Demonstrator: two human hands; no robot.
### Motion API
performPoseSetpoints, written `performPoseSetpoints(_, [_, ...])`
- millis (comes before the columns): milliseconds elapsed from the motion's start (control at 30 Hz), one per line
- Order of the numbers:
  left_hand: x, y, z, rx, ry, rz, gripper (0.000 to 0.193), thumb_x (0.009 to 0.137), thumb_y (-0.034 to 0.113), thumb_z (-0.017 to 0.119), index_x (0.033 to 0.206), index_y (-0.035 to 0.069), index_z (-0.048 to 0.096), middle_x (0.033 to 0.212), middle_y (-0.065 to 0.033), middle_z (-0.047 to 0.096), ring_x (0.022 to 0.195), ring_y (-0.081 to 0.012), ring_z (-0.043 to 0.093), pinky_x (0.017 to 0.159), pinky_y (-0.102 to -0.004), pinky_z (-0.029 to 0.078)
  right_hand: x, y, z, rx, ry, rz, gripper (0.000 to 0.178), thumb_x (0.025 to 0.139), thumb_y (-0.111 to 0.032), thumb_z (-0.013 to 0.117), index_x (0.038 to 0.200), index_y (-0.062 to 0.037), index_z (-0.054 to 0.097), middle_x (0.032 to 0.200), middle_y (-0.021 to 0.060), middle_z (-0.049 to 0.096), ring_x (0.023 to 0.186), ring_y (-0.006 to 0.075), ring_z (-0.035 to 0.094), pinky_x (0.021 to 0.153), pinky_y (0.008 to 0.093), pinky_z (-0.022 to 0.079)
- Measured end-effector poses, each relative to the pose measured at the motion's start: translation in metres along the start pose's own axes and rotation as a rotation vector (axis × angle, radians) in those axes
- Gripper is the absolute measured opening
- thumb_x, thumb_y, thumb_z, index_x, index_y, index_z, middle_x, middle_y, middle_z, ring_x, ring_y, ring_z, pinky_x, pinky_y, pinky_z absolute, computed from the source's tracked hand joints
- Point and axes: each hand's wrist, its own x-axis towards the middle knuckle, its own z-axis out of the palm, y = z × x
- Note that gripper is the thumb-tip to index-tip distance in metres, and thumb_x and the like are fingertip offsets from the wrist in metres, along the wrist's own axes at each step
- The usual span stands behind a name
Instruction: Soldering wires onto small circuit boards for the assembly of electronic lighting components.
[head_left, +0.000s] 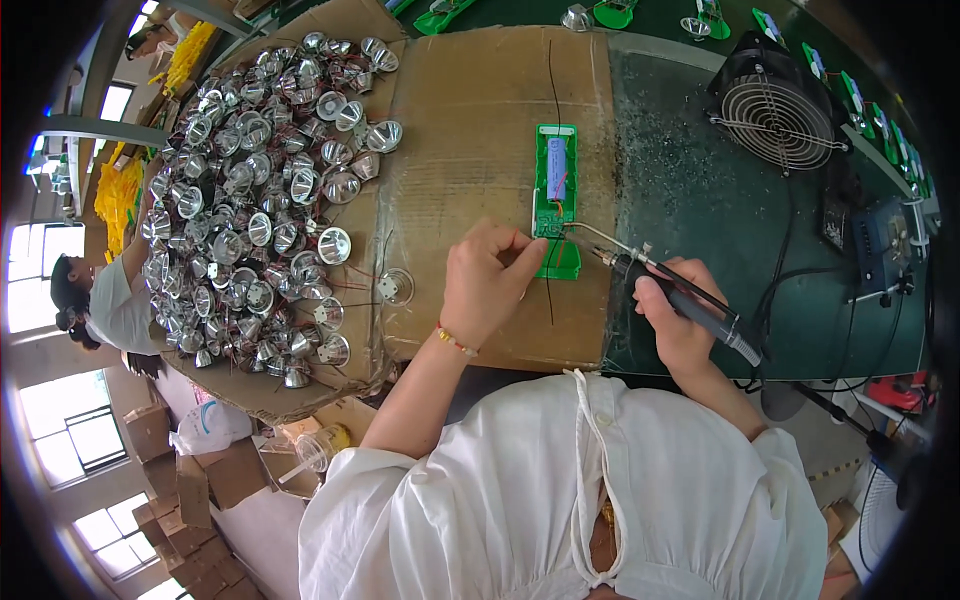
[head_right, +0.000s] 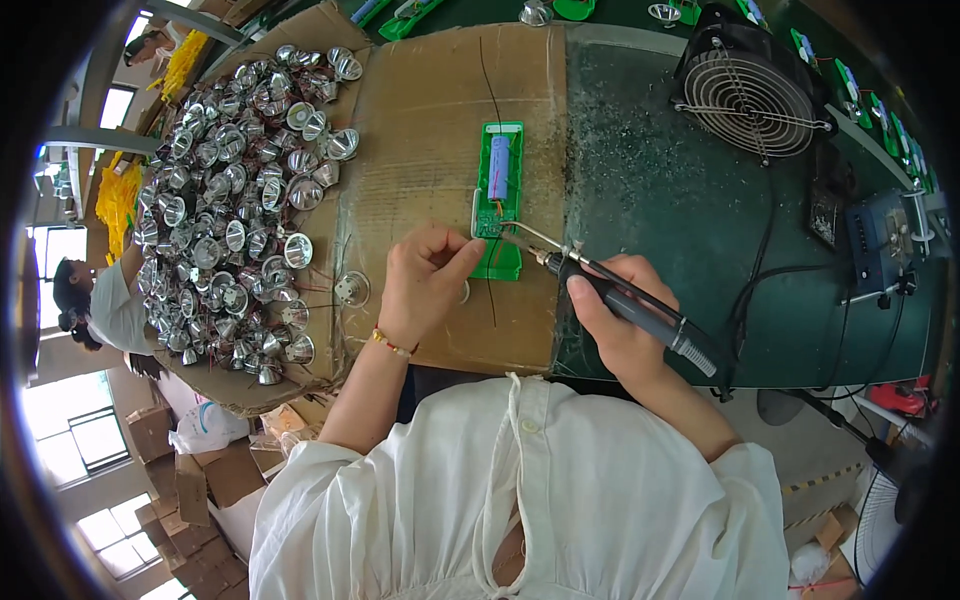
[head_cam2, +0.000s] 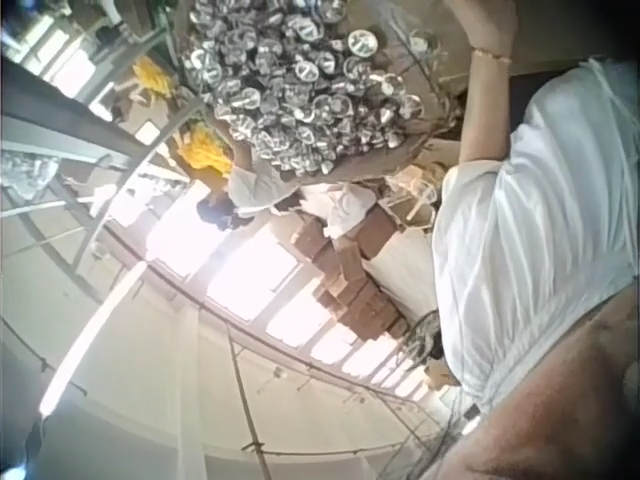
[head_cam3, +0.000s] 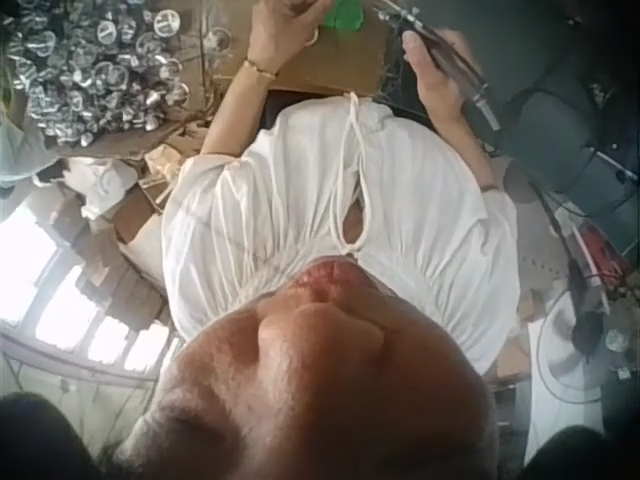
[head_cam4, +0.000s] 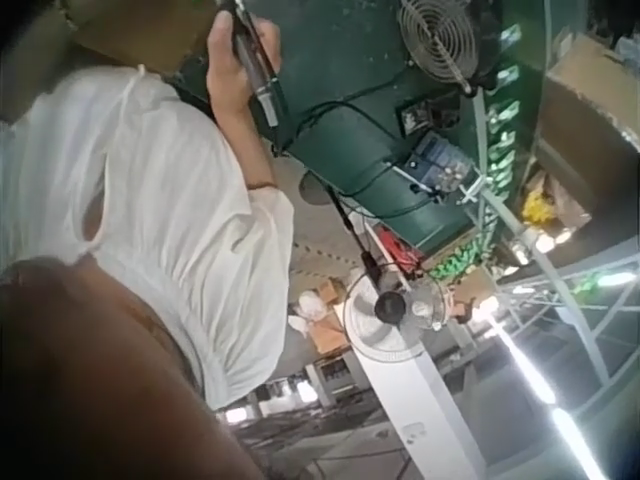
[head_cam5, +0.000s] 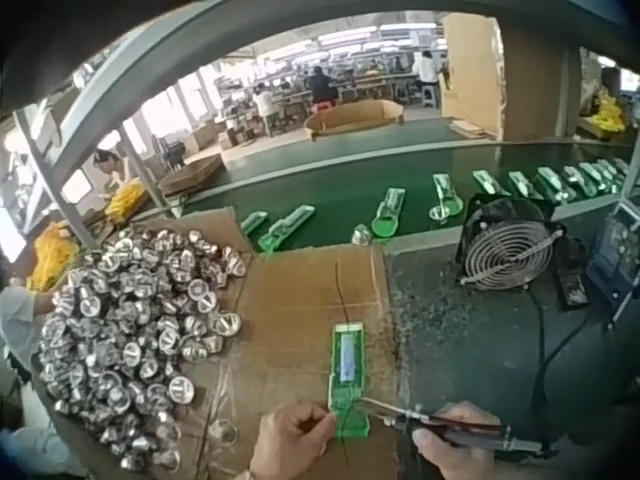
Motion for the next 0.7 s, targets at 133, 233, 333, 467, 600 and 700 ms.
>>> performPoseSetpoints(133, [0.002,-0.001,0.0,-0.005,-0.021,0.004,0.02,0.078,0.012,0.068,0.068,-0.002,0.058,0.066,-0.002,0.052,0.058,-0.0071,0.048,0.051,-0.0229,0.039,0.003,0.002,0.006,0.041,0.019,0.045,0.013,0.08,-0.006,0.064,0.085,0.0021,0.054,0.071,0.0077,0.057,0.055,0.0099,0.055,0.05,0.0212,0.045])
performPoseSetpoints(233, [0.002,0.001,0.001,-0.027,-0.041,-0.024,0.019,0.078,0.011,0.068,0.069,-0.002,0.058,0.068,-0.002,0.053,0.058,-0.007,0.048,0.051,-0.0229,0.039,0.004,-0.001,0.01,0.079,0.032,0.081,0.014,0.079,-0.007,0.066,0.083,0.0012,0.055,0.068,0.0046,0.057,0.055,0.0072,0.052,0.05,0.0206,0.043])
performPoseSetpoints(333, [0.004,0.0,0.004,-0.063,-0.026,-0.042,0.018,0.074,0.012,0.067,0.065,-0.001,0.059,0.069,-0.0102,0.055,0.054,-0.0199,0.052,0.051,-0.0304,0.04,0.005,-0.001,0.011,0.143,0.051,0.15,0.015,0.079,-0.008,0.067,0.081,0.0002,0.056,0.065,0.0025,0.058,0.055,0.0052,0.051,0.05,0.02,0.041])
performPoseSetpoints(467, [0.003,-0.001,0.002,-0.069,-0.029,-0.043,0.018,0.073,0.012,0.067,0.064,-0.001,0.059,0.068,-0.0099,0.055,0.054,-0.0195,0.052,0.051,-0.0302,0.04,0.007,-0.007,0.012,0.225,0.05,0.293,0.014,0.08,-0.009,0.065,0.083,-0.0003,0.054,0.067,0.0055,0.059,0.055,0.007,0.054,0.05,0.0199,0.044])
performPoseSetpoints(600, [0.006,0.001,0.001,-0.074,-0.047,-0.074,0.018,0.073,0.012,0.068,0.064,-0.001,0.059,0.067,-0.0098,0.055,0.054,-0.0187,0.052,0.05,-0.03,0.039,0.006,-0.012,0.01,0.302,0.101,0.347,0.014,0.081,-0.009,0.064,0.085,0.0,0.054,0.067,0.0065,0.059,0.055,0.0081,0.054,0.05,0.02,0.045])
performPoseSetpoints(700, [0.007,0.002,0.002,-0.072,-0.052,-0.076,0.019,0.074,0.012,0.068,0.064,-0.001,0.059,0.066,-0.0098,0.055,0.054,-0.0182,0.052,0.05,-0.0297,0.039,0.005,-0.012,0.003,0.301,0.129,0.248,0.016,0.082,-0.009,0.064,0.088,0.0008,0.053,0.068,0.0075,0.059,0.055,0.009,0.055,0.051,0.0203,0.045])
